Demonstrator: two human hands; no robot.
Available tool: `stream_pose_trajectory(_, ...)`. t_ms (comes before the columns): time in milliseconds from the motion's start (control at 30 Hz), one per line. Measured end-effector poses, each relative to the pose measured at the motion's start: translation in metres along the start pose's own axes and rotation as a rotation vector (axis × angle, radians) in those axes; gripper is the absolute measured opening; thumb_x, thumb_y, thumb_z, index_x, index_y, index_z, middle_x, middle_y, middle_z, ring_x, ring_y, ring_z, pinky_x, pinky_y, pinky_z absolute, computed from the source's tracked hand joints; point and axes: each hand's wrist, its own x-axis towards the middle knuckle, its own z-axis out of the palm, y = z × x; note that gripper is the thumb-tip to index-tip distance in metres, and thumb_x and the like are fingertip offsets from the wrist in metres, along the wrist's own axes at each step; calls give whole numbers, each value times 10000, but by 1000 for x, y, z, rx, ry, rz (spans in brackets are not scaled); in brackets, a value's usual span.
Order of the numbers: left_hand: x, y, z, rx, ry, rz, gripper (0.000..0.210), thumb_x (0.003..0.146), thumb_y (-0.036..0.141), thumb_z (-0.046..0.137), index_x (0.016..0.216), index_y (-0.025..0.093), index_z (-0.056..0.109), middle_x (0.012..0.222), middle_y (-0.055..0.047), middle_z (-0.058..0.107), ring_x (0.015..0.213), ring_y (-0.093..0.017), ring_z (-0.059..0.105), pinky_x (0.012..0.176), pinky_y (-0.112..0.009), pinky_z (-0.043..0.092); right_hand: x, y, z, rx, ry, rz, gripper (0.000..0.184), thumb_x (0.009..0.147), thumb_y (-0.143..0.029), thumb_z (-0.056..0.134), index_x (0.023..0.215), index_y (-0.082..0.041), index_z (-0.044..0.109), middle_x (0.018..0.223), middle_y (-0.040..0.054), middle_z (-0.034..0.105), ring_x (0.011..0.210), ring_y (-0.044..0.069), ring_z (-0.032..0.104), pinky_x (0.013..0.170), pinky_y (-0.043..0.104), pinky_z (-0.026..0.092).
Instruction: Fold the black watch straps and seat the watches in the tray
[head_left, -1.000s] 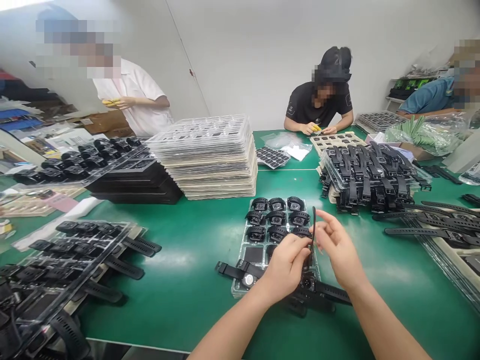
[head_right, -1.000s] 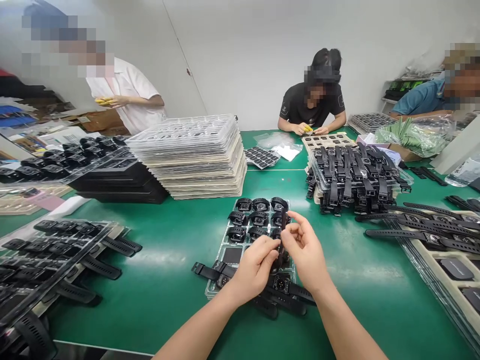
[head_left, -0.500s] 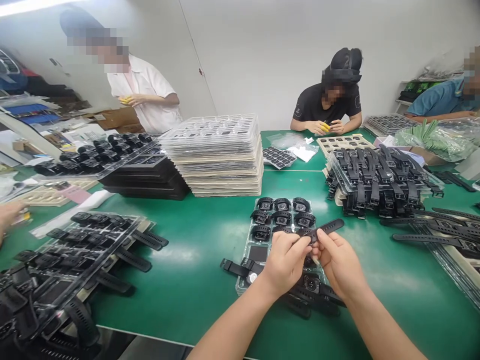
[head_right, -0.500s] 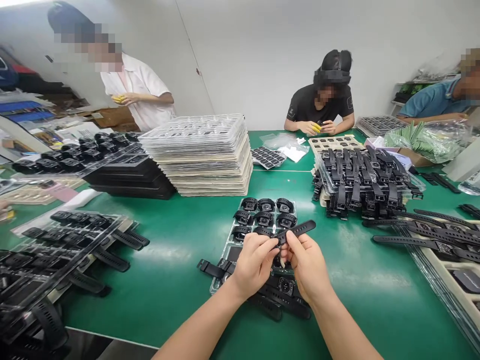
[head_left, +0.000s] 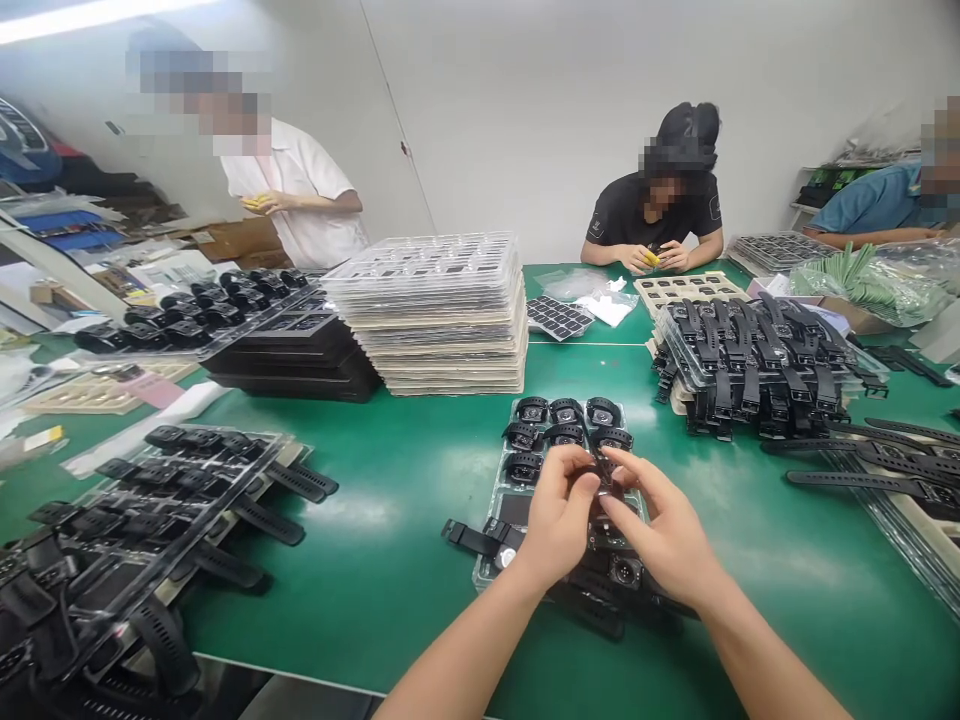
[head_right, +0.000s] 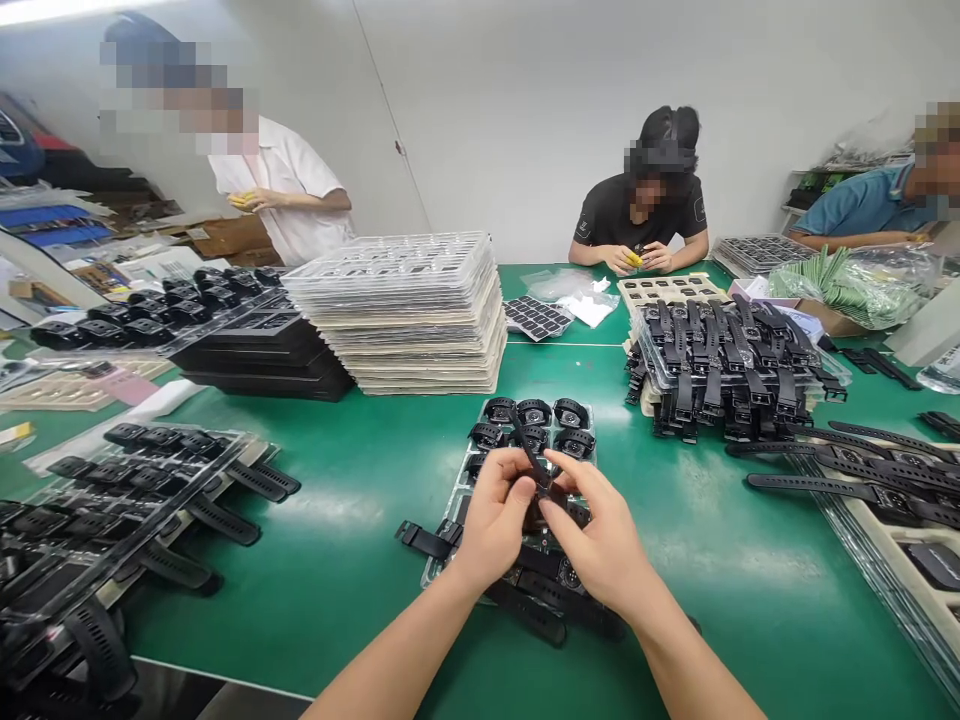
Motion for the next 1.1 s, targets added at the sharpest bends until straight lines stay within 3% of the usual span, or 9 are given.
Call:
stream_pose_trajectory(167,-1,2,2,-297,-61,-120,390,925,542,635,1089,209,517,928,-22,618,840,-162,621,797,-290,518,-4,-5,-1,-26,-49,22,415,902,-194,607,1296,-321,640,1088,37,666,987,246,606,867,368,499)
stream_pose_trajectory(267,-6,4,0,-275,-171,-106,455,936,603,583,1157,210,521,949,-29,604,829,-161,600,795,-296,515,-4,-11,-3,37,-163,110,413,893,-246,660,1300,-304,614,967,16,697,876,233,635,767,332,512)
stream_pose_trajectory(333,-7,3,-3,-223,-272,-78,529,964,657,463,1230,203,513,987,-52,602,857,-175,594,834,-325,513,-3,-14,-4,40,-210,129,299,903,-286,676,1201,-284,660,894,6,704,811,218,630,732,315,497)
stream_pose_trajectory(433,-3,2,-12,-196,-340,-40,594,965,689,404,1324,219,460,1066,-72,583,864,-178,580,845,-342,505,-1,-11,-3,68,-127,84,111,954,-327,633,960,-246,708,839,12,698,754,189,613,694,289,475)
stream_pose_trajectory(633,11,7,-18,-9,-317,-63,389,882,402,722,1209,210,633,1096,-77,639,1015,-217,583,939,-340,466,0,9,-7,399,163,115,196,922,-434,714,916,-241,678,609,-40,583,580,136,555,596,241,470)
stream_pose_trajectory(733,9,9,-13,37,-237,-114,258,856,250,706,1108,196,713,962,-59,675,895,-197,608,822,-309,498,3,9,-7,388,118,132,240,898,-463,736,916,-227,700,670,-16,605,569,130,528,538,233,457)
stream_pose_trajectory(867,7,12,-10,47,-190,-115,308,808,200,725,1116,202,739,953,-50,699,852,-184,606,775,-290,513,4,5,-4,281,69,56,195,932,-412,699,887,-223,714,874,41,635,719,169,589,595,262,507)
stream_pose_trajectory(967,9,16,-12,108,-229,-108,254,830,223,724,1081,206,755,963,-45,725,818,-168,612,767,-281,512,2,6,-4,242,100,-27,145,965,-355,658,1066,-271,720,1037,55,627,747,162,590,564,251,500)
stream_pose_trajectory(1100,11,18,-14,106,-264,-131,229,829,255,733,1047,185,751,967,-59,725,827,-177,631,719,-267,506,-1,12,-12,235,83,-147,509,995,-287,625,1466,-425,492,945,8,634,785,162,612,612,252,518)
